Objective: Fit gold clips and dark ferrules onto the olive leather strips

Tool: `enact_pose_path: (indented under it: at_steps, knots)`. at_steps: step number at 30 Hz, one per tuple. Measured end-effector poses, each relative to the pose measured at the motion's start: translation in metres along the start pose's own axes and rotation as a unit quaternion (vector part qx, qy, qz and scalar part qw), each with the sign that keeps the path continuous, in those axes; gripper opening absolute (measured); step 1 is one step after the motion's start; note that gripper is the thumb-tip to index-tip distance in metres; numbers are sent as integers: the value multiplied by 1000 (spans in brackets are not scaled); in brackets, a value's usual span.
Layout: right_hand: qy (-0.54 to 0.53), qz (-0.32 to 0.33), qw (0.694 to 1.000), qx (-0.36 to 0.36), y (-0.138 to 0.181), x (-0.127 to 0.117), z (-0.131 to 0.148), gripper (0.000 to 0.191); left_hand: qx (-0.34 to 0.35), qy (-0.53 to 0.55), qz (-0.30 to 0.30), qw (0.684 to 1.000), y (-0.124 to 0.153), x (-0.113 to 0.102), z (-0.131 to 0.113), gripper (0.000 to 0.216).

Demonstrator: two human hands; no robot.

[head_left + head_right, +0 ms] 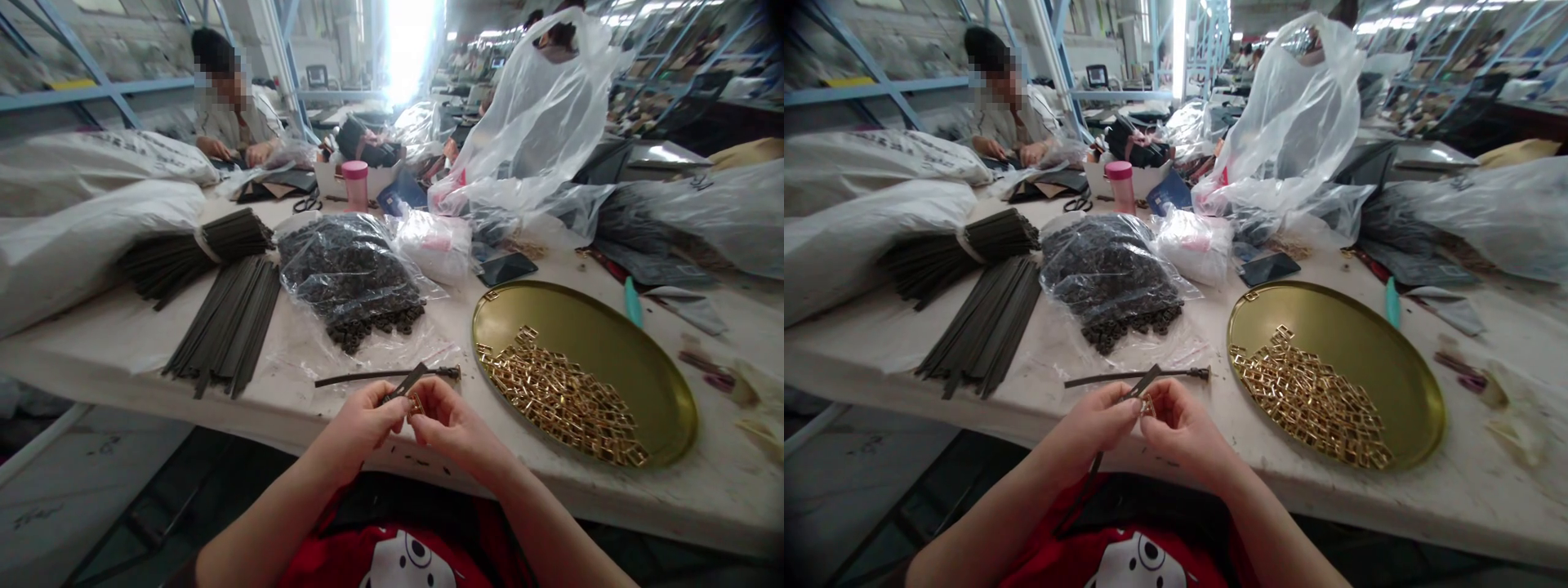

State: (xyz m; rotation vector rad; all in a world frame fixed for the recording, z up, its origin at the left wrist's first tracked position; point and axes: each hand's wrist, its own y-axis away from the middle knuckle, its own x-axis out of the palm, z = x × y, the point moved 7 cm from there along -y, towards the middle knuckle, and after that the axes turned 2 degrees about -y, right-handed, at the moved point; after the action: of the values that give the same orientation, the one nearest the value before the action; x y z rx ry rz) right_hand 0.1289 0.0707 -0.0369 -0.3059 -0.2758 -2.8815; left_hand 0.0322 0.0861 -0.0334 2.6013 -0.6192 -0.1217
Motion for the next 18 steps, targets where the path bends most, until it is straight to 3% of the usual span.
enact_pose_path:
  at_steps: [3,9,15,18]
  knots:
    - [14,5,1000,-22,-1,-2,0,12,-33,80,31,996,-3,4,5,20]
    - [155,-2,983,-93,-1,-12,4,14,-67,173,78,980,-5,12,14,24]
    - [171,-26,979,-107,-3,-16,-3,17,-49,188,65,979,-7,10,12,24]
    - [140,-42,988,-46,-3,-16,-12,25,-22,144,12,989,-8,2,9,22]
